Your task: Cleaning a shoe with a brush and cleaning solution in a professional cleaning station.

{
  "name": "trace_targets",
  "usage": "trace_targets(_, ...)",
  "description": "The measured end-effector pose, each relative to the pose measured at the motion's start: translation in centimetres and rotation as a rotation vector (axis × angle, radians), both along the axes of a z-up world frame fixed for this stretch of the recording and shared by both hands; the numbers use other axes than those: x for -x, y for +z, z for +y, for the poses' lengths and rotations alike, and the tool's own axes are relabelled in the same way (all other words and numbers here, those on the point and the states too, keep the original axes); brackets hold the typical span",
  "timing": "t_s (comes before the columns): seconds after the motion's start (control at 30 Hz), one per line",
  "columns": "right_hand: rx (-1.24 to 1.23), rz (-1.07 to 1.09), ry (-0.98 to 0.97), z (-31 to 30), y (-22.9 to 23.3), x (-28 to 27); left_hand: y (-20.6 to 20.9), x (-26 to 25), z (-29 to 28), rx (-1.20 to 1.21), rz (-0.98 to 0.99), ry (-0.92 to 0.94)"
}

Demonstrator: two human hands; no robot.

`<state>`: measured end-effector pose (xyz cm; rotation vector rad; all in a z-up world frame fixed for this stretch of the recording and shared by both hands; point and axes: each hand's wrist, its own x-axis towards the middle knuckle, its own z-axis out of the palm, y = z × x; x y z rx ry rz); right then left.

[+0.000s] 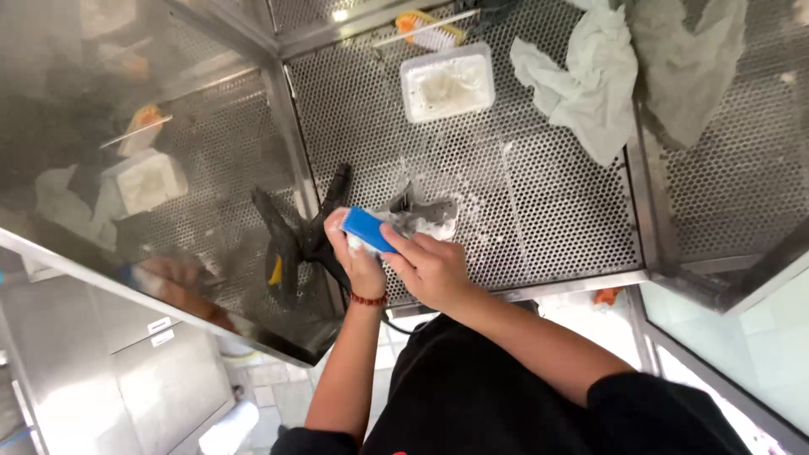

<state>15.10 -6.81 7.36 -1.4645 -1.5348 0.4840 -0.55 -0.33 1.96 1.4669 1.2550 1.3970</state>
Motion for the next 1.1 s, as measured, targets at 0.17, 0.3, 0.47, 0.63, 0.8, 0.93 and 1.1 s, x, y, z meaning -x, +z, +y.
trace_targets(0.17, 0.167, -0.010, -0.003, -3.5, -5.1, -1.1, -0.9, 1.0, 0.6, 0.064, -0.073, 0.014)
trace_targets(0.3, 0.075, 0.107, -0.020, -0.2, -1.4, 0.4, -0.1, 0.6, 0.7, 0.115, -0.139, -0.022)
trace_targets(0.47, 0.213, 0.147, -0.033, -2.6, -3.0, -0.8, -0.1, 0.7, -0.4, 0.060, -0.108, -0.031)
trace_targets(0.63, 0.225, 0.309, 0.068, -3.0, 0.3, -0.2, 1.1, 0.7, -2.1, 0.059, -0.153, -0.075)
trace_targets(0.8, 0.166, 0.315, 0.102, -1.0, 0.2, 1.6, 0.0, 2.4, -2.1, 0.054, -0.320, -0.144)
trace_targets(0.93, 0.446, 0.340, 0.120, 1.1, -0.5, 1.6, -0.3, 3.9, -2.4, 0.161, -0.438, -0.098)
trace_targets(1.1, 0.588, 0.403, 0.117, -0.1, 0.7, 0.2, 1.2, 3.2, -2.8, 0.138, -0.259, -0.163)
